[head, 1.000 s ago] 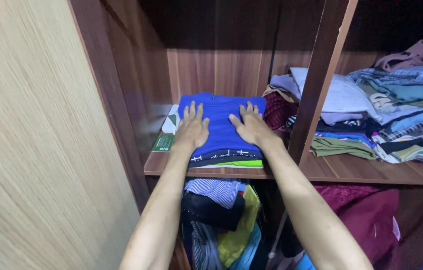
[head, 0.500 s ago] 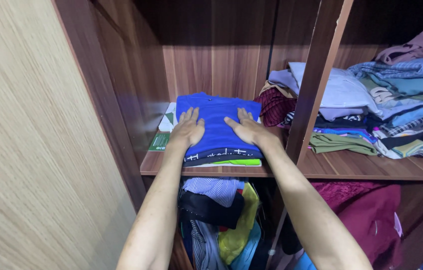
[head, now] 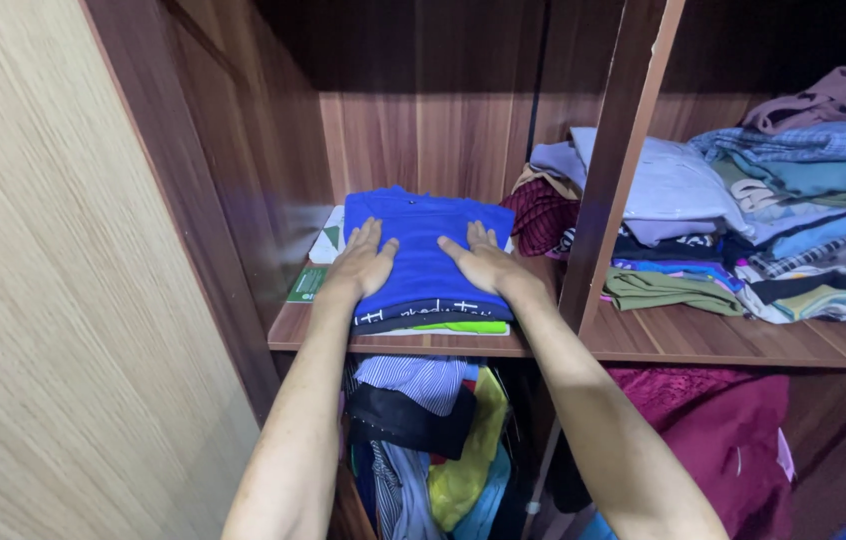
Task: Picking up folded clothes from a bed and placing them neatly into a wardrobe shelf
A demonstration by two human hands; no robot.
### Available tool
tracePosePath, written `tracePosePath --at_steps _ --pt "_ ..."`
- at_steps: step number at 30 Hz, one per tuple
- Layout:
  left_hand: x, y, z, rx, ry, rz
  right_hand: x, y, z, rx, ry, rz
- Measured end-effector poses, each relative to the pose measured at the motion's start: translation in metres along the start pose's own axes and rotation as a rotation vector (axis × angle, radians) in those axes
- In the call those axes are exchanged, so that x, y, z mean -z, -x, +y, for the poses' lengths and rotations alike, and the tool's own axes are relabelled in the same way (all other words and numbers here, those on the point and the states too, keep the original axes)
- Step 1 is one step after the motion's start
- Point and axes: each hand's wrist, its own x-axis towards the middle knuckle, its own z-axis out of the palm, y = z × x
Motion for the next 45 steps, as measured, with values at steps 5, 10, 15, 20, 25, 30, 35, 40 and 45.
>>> tracePosePath --at_steps 5,10,15,20,25,30,35,40,45 --pt "0.004 0.016 -0.002 -0.030 0.024 0.028 -0.008 -0.025 0.015 -0.013 0.070 0.050" --pt "0.000 0.015 -0.013 -0.072 0.046 0.077 -0.003 0.010 -0.003 -0.017 0.124 0.137" --pt "0.003 0.041 -0.008 -0.332 0.062 0.329 0.005 0.027 -0.011 -0.002 0.268 0.479" --pt "0.028 0.116 0.026 -0.398 0.323 0.180 -0.003 0.060 -0.012 0.144 0.204 0.488" --pt "0.047 0.170 0.042 -0.395 0.233 -0.008 0.001 0.126 -0.029 0.301 0.040 0.290" --pt "0.033 0.160 0.028 -0.425 0.179 0.014 0.001 0.166 -0.033 0.405 0.066 0.230" --pt "0.034 0.157 0.018 -0.352 0.167 -0.011 -0.009 0.144 -0.006 0.395 0.133 0.280" --pt "0.021 0.118 -0.013 -0.195 0.106 0.083 -0.007 0.119 0.002 0.279 0.142 0.296" --pt "0.027 0.102 -0.001 -0.234 0.109 0.236 0.002 0.102 -0.025 0.137 0.097 0.316"
